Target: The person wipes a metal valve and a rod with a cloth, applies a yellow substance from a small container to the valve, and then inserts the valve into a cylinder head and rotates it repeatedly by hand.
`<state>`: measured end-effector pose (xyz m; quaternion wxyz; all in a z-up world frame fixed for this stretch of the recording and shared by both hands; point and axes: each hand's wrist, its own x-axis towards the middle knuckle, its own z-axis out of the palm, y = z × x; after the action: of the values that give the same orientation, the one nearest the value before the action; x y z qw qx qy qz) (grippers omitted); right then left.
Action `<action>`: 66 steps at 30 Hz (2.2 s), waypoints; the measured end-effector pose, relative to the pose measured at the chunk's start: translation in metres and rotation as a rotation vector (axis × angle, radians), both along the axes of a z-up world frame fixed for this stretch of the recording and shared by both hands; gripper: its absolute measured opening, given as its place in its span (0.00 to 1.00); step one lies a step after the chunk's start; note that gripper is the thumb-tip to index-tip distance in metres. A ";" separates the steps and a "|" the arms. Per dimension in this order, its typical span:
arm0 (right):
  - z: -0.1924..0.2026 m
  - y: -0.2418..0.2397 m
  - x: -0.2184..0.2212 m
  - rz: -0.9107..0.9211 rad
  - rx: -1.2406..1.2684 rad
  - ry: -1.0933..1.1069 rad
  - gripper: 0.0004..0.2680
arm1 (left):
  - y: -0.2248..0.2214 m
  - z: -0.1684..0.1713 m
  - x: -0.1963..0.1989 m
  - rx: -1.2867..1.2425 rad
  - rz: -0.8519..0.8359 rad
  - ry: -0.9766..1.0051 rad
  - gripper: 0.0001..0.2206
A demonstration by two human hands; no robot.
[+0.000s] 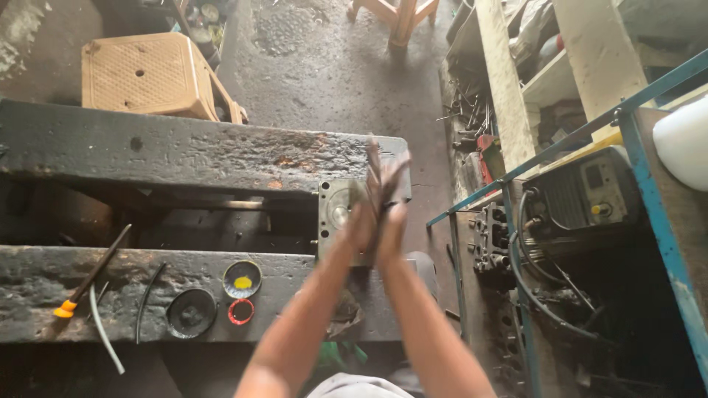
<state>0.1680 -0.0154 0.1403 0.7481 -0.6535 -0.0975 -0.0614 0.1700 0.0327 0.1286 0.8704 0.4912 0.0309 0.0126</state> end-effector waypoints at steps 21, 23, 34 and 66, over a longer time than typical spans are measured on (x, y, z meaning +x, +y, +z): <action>0.001 0.001 0.077 0.060 0.214 0.166 0.24 | -0.039 0.004 -0.069 -0.309 0.112 -0.036 0.48; -0.004 0.001 0.077 0.055 0.153 0.163 0.24 | -0.056 -0.006 -0.080 0.434 0.447 -0.383 0.42; -0.015 -0.011 0.065 0.129 0.103 0.103 0.26 | -0.022 0.018 -0.065 0.243 0.141 -0.112 0.45; -0.020 -0.003 0.007 0.168 -0.051 0.099 0.31 | -0.031 -0.021 -0.034 0.653 0.397 -0.465 0.40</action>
<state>0.1747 -0.0182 0.1198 0.7378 -0.6639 -0.1162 0.0366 0.1361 0.0021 0.1079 0.6345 0.7089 -0.0774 0.2983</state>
